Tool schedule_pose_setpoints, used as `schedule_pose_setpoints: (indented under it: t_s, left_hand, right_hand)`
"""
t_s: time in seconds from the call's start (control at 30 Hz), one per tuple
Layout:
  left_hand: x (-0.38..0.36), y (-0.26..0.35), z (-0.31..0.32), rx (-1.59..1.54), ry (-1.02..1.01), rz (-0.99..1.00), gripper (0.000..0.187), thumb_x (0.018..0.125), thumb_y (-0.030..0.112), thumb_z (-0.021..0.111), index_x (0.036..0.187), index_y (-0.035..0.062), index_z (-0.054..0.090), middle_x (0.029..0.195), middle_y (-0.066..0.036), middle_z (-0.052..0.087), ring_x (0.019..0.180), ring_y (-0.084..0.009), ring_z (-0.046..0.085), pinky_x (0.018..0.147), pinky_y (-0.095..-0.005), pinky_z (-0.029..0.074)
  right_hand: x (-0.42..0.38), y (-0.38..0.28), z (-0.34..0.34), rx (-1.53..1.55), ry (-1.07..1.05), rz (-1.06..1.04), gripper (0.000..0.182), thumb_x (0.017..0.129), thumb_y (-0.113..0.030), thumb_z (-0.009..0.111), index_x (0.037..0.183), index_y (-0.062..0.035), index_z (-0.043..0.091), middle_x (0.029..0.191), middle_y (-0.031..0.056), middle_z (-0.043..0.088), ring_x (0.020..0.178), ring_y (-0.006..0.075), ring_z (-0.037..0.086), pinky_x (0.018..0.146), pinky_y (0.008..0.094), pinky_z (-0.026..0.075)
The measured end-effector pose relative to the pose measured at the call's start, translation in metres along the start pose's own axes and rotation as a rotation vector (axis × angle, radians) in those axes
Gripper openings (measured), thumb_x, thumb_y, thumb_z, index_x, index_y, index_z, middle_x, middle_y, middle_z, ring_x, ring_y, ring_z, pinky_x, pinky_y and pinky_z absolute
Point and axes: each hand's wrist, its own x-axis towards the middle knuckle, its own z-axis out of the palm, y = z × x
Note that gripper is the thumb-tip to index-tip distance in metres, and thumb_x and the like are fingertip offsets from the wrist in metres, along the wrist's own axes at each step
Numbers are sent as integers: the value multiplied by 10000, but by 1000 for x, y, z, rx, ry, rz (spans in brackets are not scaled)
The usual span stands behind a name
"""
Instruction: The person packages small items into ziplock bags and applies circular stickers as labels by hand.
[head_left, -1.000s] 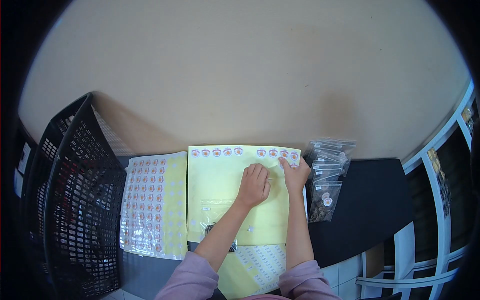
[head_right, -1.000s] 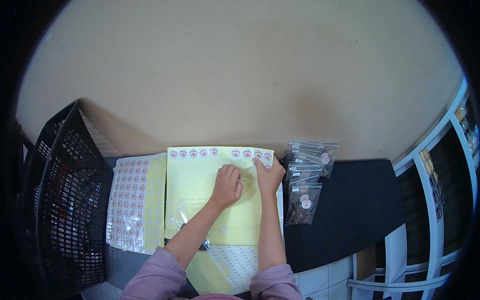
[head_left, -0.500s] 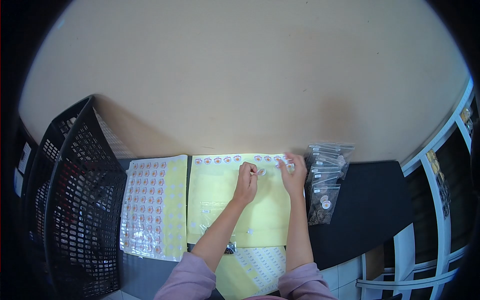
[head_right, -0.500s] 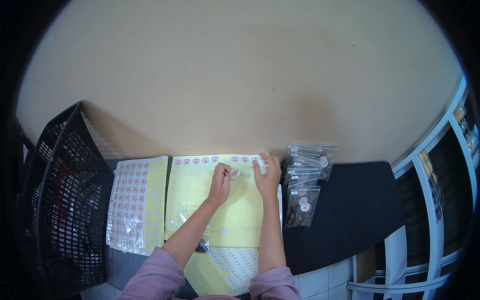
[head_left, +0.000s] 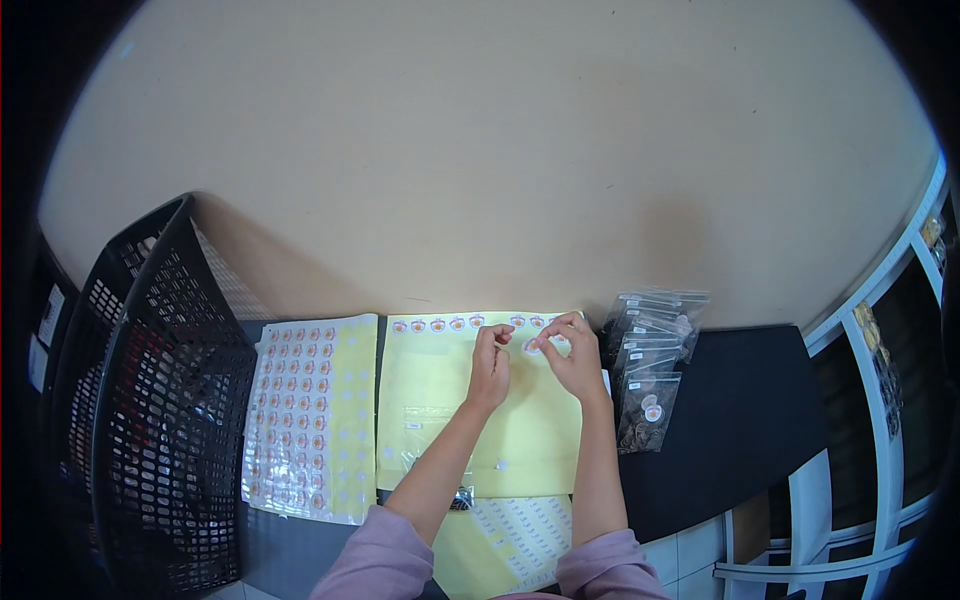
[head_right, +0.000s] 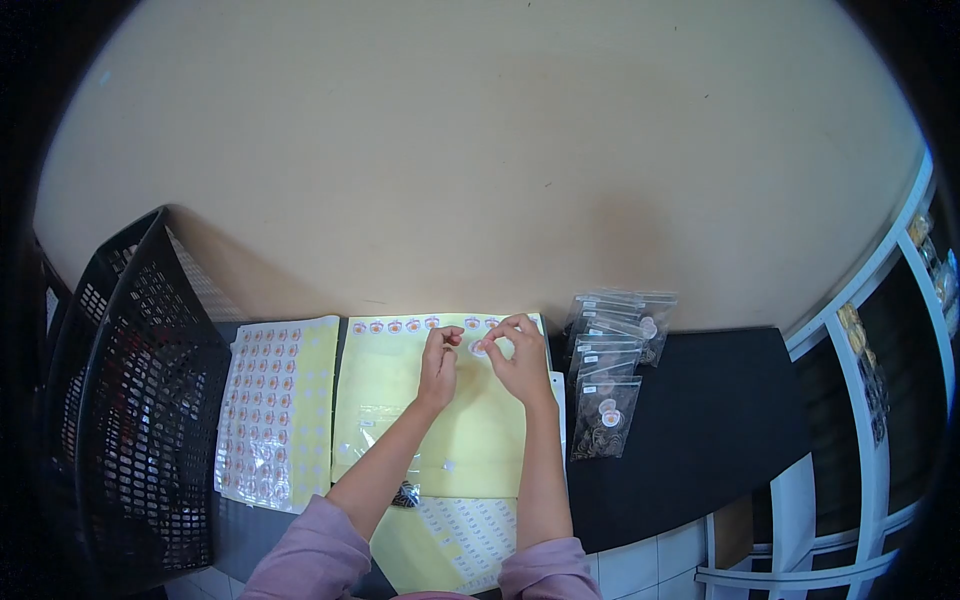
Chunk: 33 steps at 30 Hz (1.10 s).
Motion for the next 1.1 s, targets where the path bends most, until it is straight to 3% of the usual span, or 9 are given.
schedule_pose_setpoints:
  t_s: [0.13,0.27,0.4,0.47,0.53,0.57,0.77,0.93,1.1]
  left_hand:
    - [6,-11,2,85,-10,-91,248,741,39,371,951,-25,486,849,-76,477,774,-158,463,738,-265,387]
    - [53,4,-4,275,-550,-526,284,796,171,458,992,-23,524,931,-100,569,859,-171,519,785,-279,405]
    - [54,81,-35,287,-436,-277,371,806,279,490,1049,-1,515,1010,-119,560,955,-213,521,836,-306,392]
    - [36,117,-64,604,-391,-170,430,813,351,486,1079,14,505,1054,-133,543,1010,-246,505,868,-336,379]
    - [-6,120,-96,1144,-359,-182,544,803,468,467,1129,32,475,1114,-134,510,1066,-284,464,893,-404,361]
    - [-19,140,-108,1161,-444,-466,640,775,538,465,1136,9,460,1133,-143,494,1091,-279,445,900,-420,351]
    - [-94,132,-139,1071,-431,-641,875,656,634,547,1164,-56,368,1097,-212,483,1018,-306,499,830,-428,401]
    - [-116,115,-137,993,-389,-556,951,638,497,658,1262,-74,221,1179,-235,428,1077,-303,469,839,-400,411]
    - [-124,112,-133,384,-196,-503,687,680,145,699,1222,-10,307,983,-118,460,859,-187,491,765,-271,422]
  right_hand:
    - [8,-17,-17,132,197,125,48,706,-66,621,744,-39,609,826,77,534,779,197,528,681,294,411]
    - [8,-56,-41,277,427,37,58,728,-64,621,756,-20,595,845,58,513,756,151,491,668,265,393]
    - [-7,-80,-63,204,451,13,48,739,-52,612,725,-10,591,841,55,508,746,130,470,672,242,384]
    - [-27,-79,-65,166,409,-17,137,754,-40,594,890,-25,594,880,59,504,760,116,477,675,236,385]
    - [-52,-87,-60,381,492,203,390,769,-39,580,1146,-49,481,926,66,492,788,102,490,683,227,388]
    - [-65,-88,-56,383,492,201,390,769,-39,580,1146,-49,481,926,66,492,788,102,490,683,227,388]
    - [-139,-94,-5,357,42,377,873,738,-87,634,1339,-29,2,1008,127,482,811,156,540,682,283,450]
    - [-159,-131,38,111,-169,388,995,723,-220,665,1310,27,-99,1015,171,503,802,244,556,714,333,452]
    - [-167,-137,55,44,-176,328,1001,714,-201,664,1305,31,-110,1024,195,503,882,292,545,768,361,436]
